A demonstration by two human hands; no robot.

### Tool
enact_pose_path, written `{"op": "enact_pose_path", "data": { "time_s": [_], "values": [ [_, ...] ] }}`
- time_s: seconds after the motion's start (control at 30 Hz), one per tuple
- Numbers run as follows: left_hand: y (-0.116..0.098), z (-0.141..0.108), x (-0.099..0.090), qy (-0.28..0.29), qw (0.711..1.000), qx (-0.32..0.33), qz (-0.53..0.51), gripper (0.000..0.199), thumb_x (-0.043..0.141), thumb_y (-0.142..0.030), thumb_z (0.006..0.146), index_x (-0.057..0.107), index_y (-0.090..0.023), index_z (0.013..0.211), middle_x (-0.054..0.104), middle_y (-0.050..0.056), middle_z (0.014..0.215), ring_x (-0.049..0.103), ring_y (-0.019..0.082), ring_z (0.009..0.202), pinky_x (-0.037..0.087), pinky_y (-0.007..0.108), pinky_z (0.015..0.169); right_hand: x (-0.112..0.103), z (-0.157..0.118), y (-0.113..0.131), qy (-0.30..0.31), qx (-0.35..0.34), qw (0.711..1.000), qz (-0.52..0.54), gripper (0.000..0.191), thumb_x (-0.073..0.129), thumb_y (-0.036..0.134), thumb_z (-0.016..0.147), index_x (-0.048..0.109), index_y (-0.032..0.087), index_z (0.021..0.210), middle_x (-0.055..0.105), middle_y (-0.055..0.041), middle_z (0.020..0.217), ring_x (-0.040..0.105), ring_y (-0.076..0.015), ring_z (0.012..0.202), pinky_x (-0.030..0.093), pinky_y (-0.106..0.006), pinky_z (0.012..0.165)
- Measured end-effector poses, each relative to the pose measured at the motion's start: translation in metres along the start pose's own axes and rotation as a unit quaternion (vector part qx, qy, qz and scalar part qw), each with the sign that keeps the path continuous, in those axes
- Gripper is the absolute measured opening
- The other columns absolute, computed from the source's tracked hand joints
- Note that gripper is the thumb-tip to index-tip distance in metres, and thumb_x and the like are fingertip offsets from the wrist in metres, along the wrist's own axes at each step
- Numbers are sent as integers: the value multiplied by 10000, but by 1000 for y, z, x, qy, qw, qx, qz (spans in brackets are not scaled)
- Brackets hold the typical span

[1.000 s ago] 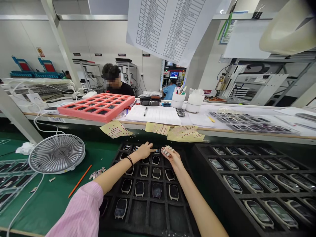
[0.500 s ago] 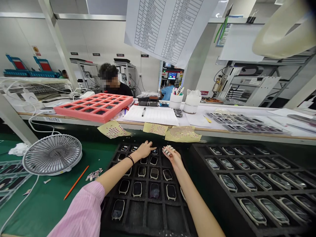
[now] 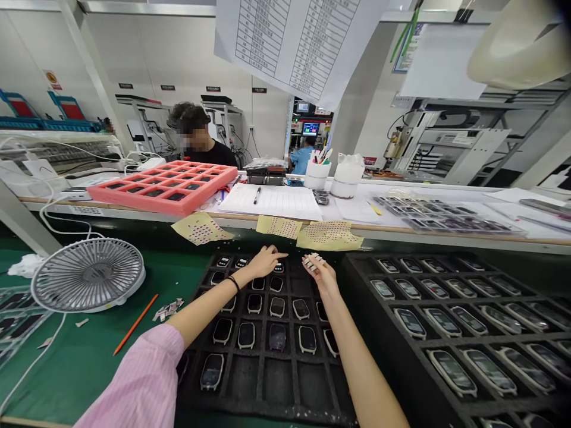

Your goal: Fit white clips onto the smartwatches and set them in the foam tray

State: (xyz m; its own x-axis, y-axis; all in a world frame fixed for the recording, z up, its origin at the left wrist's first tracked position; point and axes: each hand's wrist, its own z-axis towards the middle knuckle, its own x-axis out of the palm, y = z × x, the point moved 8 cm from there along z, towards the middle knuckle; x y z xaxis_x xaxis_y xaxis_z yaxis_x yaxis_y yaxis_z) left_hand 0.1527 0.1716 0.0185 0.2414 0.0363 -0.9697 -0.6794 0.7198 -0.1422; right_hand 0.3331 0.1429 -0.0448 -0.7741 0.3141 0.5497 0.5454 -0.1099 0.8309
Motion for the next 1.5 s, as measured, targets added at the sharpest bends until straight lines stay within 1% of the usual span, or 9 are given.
{"op": "enact_pose_path", "data": {
  "time_s": [0.23, 0.37, 0.57, 0.73, 0.87, 1.03, 1.2, 1.3, 1.5],
  "values": [
    [-23, 53, 43, -62, 985, -74, -144, 425, 310, -91, 895, 587, -181, 1204, 614, 79, 1084, 568, 190, 1046, 444, 327, 940, -19, 3, 17, -53, -47, 995, -63, 482, 884, 181, 419, 686, 167, 858, 728, -4, 716, 679, -159, 633, 555, -231, 559],
    [-39, 62, 57, -77, 975, -71, -197, 382, 409, -68, 832, 592, -137, 1161, 630, 113, 1084, 581, 228, 1050, 453, 380, 949, -25, 8, 18, -59, -45, 993, -94, 496, 885, 177, 386, 688, 158, 841, 717, 4, 680, 662, -151, 607, 529, -214, 525],
    [-55, 48, 36, -64, 963, 42, -257, 771, 678, -108, 664, 396, -169, 1378, 448, 153, 1394, 422, 296, 1276, 378, 432, 1039, -24, 11, 11, -9, 18, 990, -140, 393, 893, 233, 403, 677, 143, 719, 682, -20, 596, 667, -194, 592, 541, -262, 514],
    [-64, 44, 23, -10, 943, 116, -312, 637, 732, -228, 698, 510, -202, 1294, 604, 87, 1262, 612, 214, 1068, 503, 295, 861, -8, 0, 3, 63, 58, 980, -179, 331, 836, 349, 576, 672, 129, 761, 679, -62, 628, 675, -209, 622, 566, -303, 536],
    [-62, 42, 16, -24, 950, 84, -301, 558, 725, -238, 709, 558, -151, 1234, 664, 87, 1164, 647, 208, 978, 509, 283, 820, -4, -2, 4, 64, 31, 972, -223, 306, 688, 428, 756, 655, 134, 838, 650, -44, 591, 655, -195, 567, 565, -319, 524],
    [-64, 26, 13, -20, 971, 52, -234, 562, 760, -189, 640, 615, -164, 1182, 669, 98, 1167, 621, 268, 1053, 465, 353, 926, -19, 6, 22, -9, -67, 948, -311, 350, 448, 467, 888, 619, 162, 866, 631, -29, 593, 622, -190, 498, 538, -337, 526],
    [-69, 17, 24, 16, 981, 38, -187, 549, 807, -188, 599, 646, -131, 1121, 683, 132, 1128, 636, 295, 1026, 478, 369, 906, -20, 11, 31, -51, -177, 902, -390, 290, 554, 447, 821, 661, 178, 816, 659, -84, 776, 639, -261, 871, 480, -381, 841],
    [-71, 19, 25, 6, 984, 25, -179, 565, 816, -248, 623, 623, -117, 1137, 676, 144, 1125, 629, 288, 1035, 470, 363, 913, -20, 16, 27, -61, -210, 883, -415, 293, 608, 419, 775, 676, 168, 911, 664, -118, 898, 603, -281, 978, 448, -393, 888],
    [-82, 30, 21, -31, 984, 16, -175, 526, 790, -339, 672, 604, -160, 1131, 672, 104, 1101, 628, 263, 1022, 478, 333, 884, -37, 23, 27, -85, -228, 876, -416, 354, 568, 323, 763, 625, 130, 1055, 653, -32, 649, 637, -217, 630, 508, -352, 673]
  ]
}}
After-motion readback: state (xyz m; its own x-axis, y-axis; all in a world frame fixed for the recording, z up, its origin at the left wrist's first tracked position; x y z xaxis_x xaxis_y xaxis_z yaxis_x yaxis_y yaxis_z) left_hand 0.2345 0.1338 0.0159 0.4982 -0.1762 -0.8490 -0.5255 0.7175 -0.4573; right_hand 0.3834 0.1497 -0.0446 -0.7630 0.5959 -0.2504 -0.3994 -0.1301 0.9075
